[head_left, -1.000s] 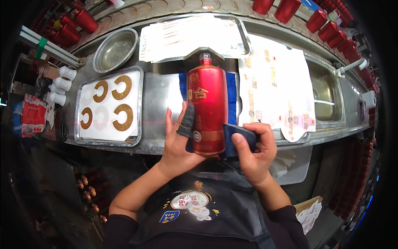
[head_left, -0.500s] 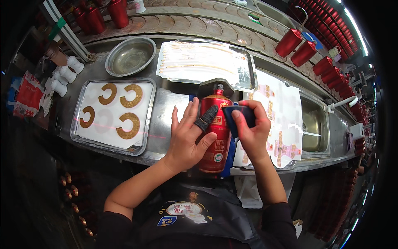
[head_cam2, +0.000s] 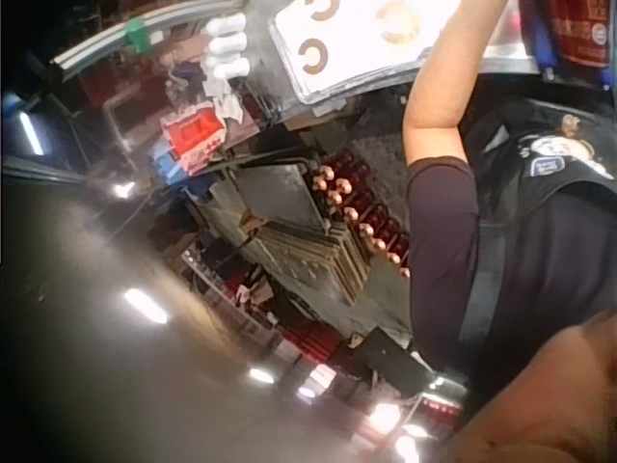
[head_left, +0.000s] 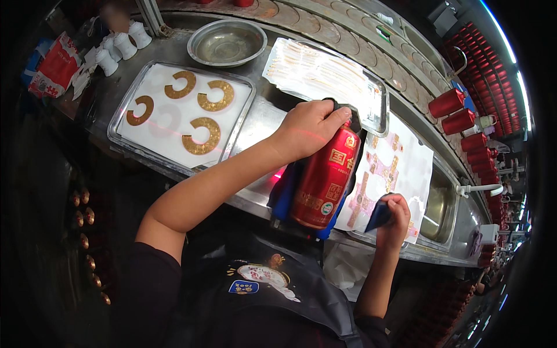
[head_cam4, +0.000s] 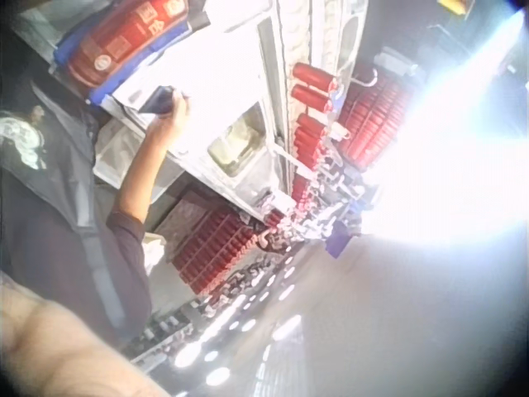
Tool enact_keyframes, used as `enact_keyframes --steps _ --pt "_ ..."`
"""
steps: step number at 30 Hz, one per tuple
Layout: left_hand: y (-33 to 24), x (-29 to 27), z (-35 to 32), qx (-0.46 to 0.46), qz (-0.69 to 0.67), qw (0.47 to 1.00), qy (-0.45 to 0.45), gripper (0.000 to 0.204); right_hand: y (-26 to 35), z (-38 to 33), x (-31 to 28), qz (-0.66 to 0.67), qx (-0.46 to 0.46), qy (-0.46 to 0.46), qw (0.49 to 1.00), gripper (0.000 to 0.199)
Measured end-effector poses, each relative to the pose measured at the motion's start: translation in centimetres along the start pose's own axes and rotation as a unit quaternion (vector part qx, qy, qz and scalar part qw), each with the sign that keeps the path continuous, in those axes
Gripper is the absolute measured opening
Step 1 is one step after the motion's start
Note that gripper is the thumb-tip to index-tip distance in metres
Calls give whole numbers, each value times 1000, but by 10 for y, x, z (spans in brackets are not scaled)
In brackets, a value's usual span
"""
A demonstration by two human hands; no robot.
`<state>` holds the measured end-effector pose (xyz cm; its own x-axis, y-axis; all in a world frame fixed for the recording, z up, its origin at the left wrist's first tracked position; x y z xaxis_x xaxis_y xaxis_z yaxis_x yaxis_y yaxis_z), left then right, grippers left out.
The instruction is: The person applies gold circular labels to the necks of red cylindrical containers. They pick up a container, place a label on the neck, smooth it with their fingers, and then apply a rectangular label to the body of the container. The process is repeated for multiple containers.
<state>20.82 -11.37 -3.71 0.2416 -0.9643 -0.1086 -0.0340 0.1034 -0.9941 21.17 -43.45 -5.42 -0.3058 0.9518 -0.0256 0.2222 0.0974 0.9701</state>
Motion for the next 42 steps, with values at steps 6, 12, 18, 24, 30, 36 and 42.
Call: enact_keyframes --steps 6,12,18,24,30,36,42 --pt "33 15 33 -64 -56 996 27 54 6 -50 97 -424 -162 44 890 77" --pt "30 23 18 -40 -81 996 -11 63 6 -76 95 -366 -235 30 900 85" --pt "-10 -145 -136 61 -235 969 -40 27 21 -74 137 -333 -311 295 840 88" --pt "-34 -237 -384 -24 139 934 -328 19 31 -74 277 -463 -387 386 698 80" --pt "113 -302 -541 -131 457 639 -604 32 44 -52 250 -414 -296 325 797 74" --pt "233 -410 -654 -268 455 483 -698 22 54 -13 176 -459 -296 208 812 61" --pt "282 -447 -676 -315 405 494 -702 20 50 2 144 -466 -255 170 830 57"
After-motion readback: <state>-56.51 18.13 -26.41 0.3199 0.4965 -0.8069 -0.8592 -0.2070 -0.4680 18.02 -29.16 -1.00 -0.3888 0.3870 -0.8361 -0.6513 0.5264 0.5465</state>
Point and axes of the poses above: each hand's wrist, its own z-axis towards the middle knuckle, its own x-axis out of the palm, y = z × x, the point moved 4 cm from there along z, towards the middle knuckle, and after that the axes turned 9 degrees about -z, right-handed, at the moved point
